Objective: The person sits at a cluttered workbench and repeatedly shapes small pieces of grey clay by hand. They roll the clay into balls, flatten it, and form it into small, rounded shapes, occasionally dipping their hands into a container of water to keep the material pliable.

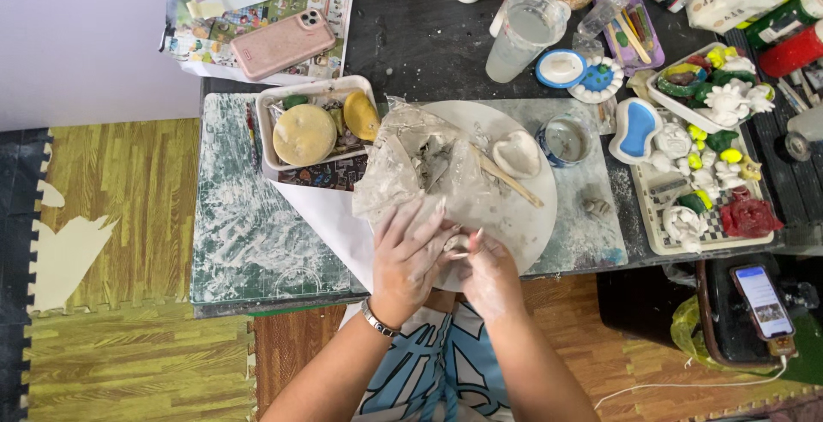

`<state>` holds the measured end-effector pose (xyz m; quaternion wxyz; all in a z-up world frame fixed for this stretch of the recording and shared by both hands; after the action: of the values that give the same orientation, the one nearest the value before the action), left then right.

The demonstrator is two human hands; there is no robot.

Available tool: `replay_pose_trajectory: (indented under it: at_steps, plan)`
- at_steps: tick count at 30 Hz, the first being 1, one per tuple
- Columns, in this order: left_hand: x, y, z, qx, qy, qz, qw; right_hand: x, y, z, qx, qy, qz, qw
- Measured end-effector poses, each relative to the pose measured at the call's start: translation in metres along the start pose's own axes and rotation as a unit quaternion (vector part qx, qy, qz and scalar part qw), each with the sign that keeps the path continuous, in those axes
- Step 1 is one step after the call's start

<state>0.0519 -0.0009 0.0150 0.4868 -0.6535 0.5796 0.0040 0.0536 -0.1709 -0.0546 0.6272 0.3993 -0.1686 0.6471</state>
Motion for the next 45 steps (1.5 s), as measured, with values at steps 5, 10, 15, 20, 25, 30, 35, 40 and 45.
replay_pose_trajectory:
  at_steps: [5, 10, 15, 20, 25, 30, 35, 40, 45]
  plan:
    - [-0.001, -0.014, -0.005, -0.106, 0.409, 0.036, 0.906, 0.040, 0.018, 0.034, -0.109, 0.204, 0.065, 0.971]
    - [-0.007, -0.019, -0.009, -0.304, 0.664, -0.019, 0.683, 0.094, 0.046, 0.039, -0.337, 0.598, 0.206, 0.698]
    - [-0.014, -0.017, -0.020, -0.252, 0.673, -0.037, 0.694, 0.115, 0.051, 0.026, -0.384, 0.627, 0.215, 0.643]
    - [-0.009, -0.013, -0.021, -0.236, 0.667, -0.046, 0.705, 0.110, 0.051, 0.012, -0.390, 0.574, 0.163, 0.701]
    - [-0.003, -0.002, -0.020, -0.271, 0.674, -0.102, 0.679, 0.097, 0.050, -0.006, -0.375, 0.508, 0.108, 0.768]
    - [0.005, 0.010, -0.014, -0.323, 0.661, -0.113, 0.668, 0.089, 0.052, -0.019, -0.379, 0.491, 0.083, 0.780]
    - [0.007, 0.008, -0.005, -0.317, 0.722, -0.087, 0.609, 0.084, 0.045, -0.004, -0.357, 0.540, 0.154, 0.747]
    - [-0.003, 0.000, -0.007, -0.347, 0.813, -0.048, 0.466, 0.092, 0.042, 0.012, -0.332, 0.653, 0.218, 0.645]
    - [-0.009, -0.005, -0.012, -0.342, 0.832, -0.059, 0.433, 0.104, 0.043, 0.013, -0.245, 0.673, 0.233, 0.658]
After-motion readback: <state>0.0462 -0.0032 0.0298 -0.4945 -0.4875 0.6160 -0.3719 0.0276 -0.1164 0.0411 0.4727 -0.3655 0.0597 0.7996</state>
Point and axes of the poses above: each hand's wrist, its own y-axis away from the middle knuckle, its own x-axis out of the palm, z = x × y, the point moved 3 cm from there along -y, towards the middle knuckle, and after that the axes turned 5 degrees about -y, right-handed, at the moved point
